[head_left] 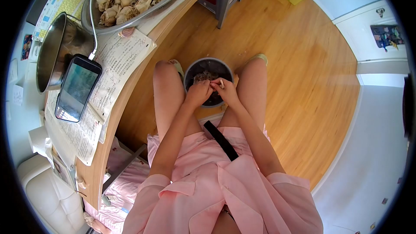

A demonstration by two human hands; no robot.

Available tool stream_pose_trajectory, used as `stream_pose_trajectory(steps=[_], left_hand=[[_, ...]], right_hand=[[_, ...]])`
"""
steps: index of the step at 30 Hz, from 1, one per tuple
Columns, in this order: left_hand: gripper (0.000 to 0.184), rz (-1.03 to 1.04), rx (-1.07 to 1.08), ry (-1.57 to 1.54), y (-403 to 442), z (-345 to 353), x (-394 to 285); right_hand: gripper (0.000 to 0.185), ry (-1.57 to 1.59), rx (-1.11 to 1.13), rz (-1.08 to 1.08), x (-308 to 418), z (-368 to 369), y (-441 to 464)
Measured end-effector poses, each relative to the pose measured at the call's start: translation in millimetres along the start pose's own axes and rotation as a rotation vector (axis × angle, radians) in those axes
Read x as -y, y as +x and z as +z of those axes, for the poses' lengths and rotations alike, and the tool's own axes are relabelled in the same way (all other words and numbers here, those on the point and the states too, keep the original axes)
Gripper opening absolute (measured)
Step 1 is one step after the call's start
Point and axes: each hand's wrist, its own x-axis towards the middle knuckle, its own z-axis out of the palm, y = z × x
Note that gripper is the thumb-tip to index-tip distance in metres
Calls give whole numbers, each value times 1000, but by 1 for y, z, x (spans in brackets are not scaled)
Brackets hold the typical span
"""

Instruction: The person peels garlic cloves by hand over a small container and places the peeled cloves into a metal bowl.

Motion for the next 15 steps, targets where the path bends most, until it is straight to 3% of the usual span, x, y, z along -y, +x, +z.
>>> stream_pose_trajectory(steps=[4,15], left_hand=[[28,-74,61,2,0,2,-1],[31,-219,95,-189,0,1,-3]], right_hand=[[11,33,23,107,1,1,1],[16,296,61,141,-25,1,6]])
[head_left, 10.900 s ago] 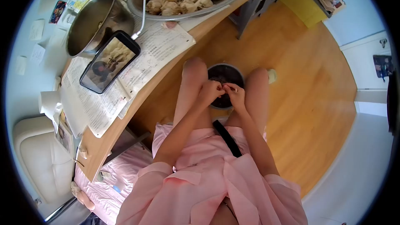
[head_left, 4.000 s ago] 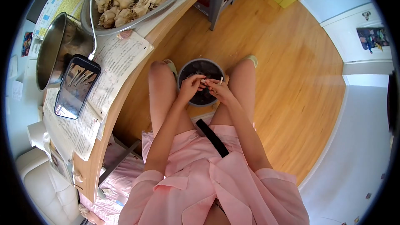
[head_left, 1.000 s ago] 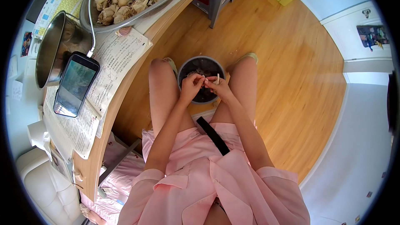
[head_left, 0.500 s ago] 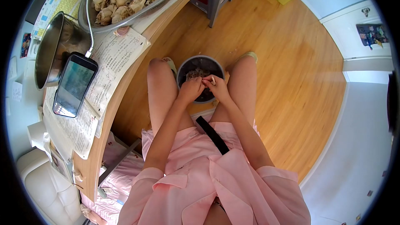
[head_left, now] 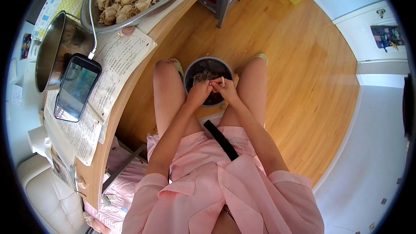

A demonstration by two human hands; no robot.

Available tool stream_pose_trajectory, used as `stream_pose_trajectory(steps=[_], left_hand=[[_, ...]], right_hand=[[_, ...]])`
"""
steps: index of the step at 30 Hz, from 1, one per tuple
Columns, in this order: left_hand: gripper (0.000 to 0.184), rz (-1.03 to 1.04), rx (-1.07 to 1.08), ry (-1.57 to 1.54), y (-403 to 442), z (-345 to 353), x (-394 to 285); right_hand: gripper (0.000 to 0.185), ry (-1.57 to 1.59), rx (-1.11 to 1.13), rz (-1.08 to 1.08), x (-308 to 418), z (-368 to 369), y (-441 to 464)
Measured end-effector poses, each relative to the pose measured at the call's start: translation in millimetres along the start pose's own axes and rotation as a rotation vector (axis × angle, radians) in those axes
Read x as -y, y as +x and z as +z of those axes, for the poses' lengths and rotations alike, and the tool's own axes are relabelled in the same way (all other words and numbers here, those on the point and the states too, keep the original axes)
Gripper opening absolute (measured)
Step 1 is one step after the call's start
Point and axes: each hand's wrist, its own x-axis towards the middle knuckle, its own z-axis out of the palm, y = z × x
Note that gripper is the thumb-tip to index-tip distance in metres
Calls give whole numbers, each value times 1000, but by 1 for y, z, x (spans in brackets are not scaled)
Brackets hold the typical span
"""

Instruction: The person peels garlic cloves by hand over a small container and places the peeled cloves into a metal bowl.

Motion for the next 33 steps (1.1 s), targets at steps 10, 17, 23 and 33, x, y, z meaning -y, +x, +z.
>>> stream_pose_trajectory(steps=[10,17,23,33], left_hand=[[21,-34,-126,-273,4,-1,4],[18,-27,-199,-387,9,-1,9],[16,68,-198,-436,8,-10,-10],[9,51,-207,-603,10,-8,-6]], right_hand=[[24,257,-7,178,15,0,-3],[29,348,4,239,28,0,-7],[27,403,-46,299,25,-2,-6],[24,380,-66,377,31,1,-6]])
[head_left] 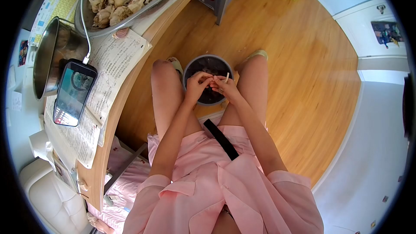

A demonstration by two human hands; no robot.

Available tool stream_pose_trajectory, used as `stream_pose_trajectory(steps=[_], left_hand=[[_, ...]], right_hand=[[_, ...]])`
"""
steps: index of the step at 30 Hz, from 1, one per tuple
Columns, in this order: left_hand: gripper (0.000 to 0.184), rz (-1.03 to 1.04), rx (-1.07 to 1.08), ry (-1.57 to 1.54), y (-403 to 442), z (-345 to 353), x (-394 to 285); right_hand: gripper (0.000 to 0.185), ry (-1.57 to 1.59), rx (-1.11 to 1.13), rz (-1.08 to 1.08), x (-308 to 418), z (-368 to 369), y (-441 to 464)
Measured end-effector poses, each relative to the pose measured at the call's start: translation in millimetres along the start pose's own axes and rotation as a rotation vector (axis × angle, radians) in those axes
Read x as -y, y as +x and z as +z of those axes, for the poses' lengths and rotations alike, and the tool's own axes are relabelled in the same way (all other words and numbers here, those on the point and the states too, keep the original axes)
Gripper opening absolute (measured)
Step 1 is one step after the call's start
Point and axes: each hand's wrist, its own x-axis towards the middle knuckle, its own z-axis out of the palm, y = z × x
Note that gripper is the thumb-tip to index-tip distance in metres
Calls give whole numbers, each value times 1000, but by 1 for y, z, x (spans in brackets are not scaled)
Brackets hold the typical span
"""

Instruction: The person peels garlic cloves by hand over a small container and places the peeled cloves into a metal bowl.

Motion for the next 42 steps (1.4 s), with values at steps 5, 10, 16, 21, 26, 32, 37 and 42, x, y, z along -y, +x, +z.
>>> stream_pose_trajectory(steps=[5,10,16,21,26,32,37,42], left_hand=[[10,-182,-12,-197,0,-1,11],[11,-199,-2,-245,0,-1,12],[11,-191,-2,-361,0,-1,17],[14,-223,25,-408,-1,-4,9],[15,-253,18,-393,-2,-4,10],[15,-320,16,-484,-2,-5,9],[16,-254,20,-313,-3,-6,0],[15,45,40,205,-9,-9,-18]], right_hand=[[26,-127,11,-123,1,1,0],[26,-179,9,-218,-2,0,1],[25,-219,25,-270,-5,-2,2],[23,-269,-9,-341,-8,-1,3],[21,-322,-38,-401,-7,2,1],[20,-382,-19,-476,-6,1,2],[17,-283,3,-470,-4,4,1],[16,-368,-27,-502,-5,6,1]])
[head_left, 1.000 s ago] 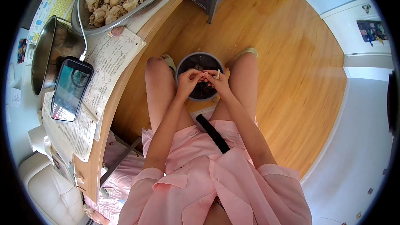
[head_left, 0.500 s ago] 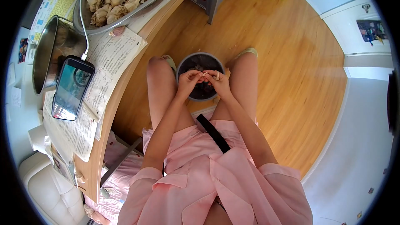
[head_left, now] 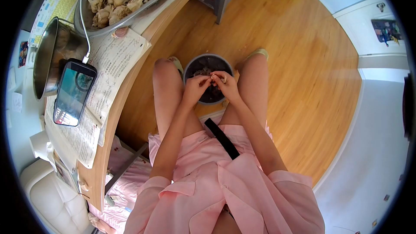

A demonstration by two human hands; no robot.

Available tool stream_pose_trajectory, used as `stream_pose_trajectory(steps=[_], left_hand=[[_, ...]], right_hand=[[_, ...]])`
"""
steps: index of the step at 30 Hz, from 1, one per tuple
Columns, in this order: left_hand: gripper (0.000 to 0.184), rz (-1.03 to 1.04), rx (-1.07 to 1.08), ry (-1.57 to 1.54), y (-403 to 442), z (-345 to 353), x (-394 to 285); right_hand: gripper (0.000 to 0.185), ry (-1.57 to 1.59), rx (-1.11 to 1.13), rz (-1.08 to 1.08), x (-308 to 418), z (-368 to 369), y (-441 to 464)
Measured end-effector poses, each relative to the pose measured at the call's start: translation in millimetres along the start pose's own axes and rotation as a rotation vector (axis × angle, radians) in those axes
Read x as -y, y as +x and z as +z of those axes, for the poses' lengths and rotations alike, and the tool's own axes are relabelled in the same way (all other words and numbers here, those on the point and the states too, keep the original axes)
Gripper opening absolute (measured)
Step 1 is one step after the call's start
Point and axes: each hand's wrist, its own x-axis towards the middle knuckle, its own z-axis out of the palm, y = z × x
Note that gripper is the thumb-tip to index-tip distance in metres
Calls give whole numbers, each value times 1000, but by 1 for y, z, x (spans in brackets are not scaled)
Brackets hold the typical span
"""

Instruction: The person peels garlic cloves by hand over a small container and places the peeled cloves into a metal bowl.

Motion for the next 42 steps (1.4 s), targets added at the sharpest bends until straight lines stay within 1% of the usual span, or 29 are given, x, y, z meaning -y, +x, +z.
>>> stream_pose_trajectory(steps=[6,9,13,15,19,21,24,25,27,34,36,39,42], left_hand=[[15,16,67,124,3,1,5],[13,36,51,102,6,3,10],[13,-46,96,13,11,5,19],[15,-67,136,16,12,4,19],[14,-59,71,22,11,5,15],[14,-30,25,72,10,5,15],[14,-7,-70,49,9,9,12],[14,1,-73,36,10,8,11],[14,17,-78,9,10,8,11],[9,-77,-11,-96,10,6,11],[10,-101,21,-149,10,6,11],[8,-97,11,-176,10,5,13],[8,-169,16,-312,9,5,17]], right_hand=[[14,-127,-20,-110,-7,4,2],[13,-172,-44,-106,-4,5,3],[14,-175,-48,-129,-14,3,7],[15,-151,-41,-89,-16,1,7],[17,-56,-38,22,-12,2,5],[17,-28,-24,51,-10,3,4],[19,-4,-25,85,-10,3,5],[20,0,-30,94,-12,3,6],[22,19,-22,108,-13,1,6],[26,87,26,187,-10,-5,5],[25,115,38,194,-8,-5,5],[26,119,57,190,-5,-6,5],[26,93,81,181,-5,-6,5]])
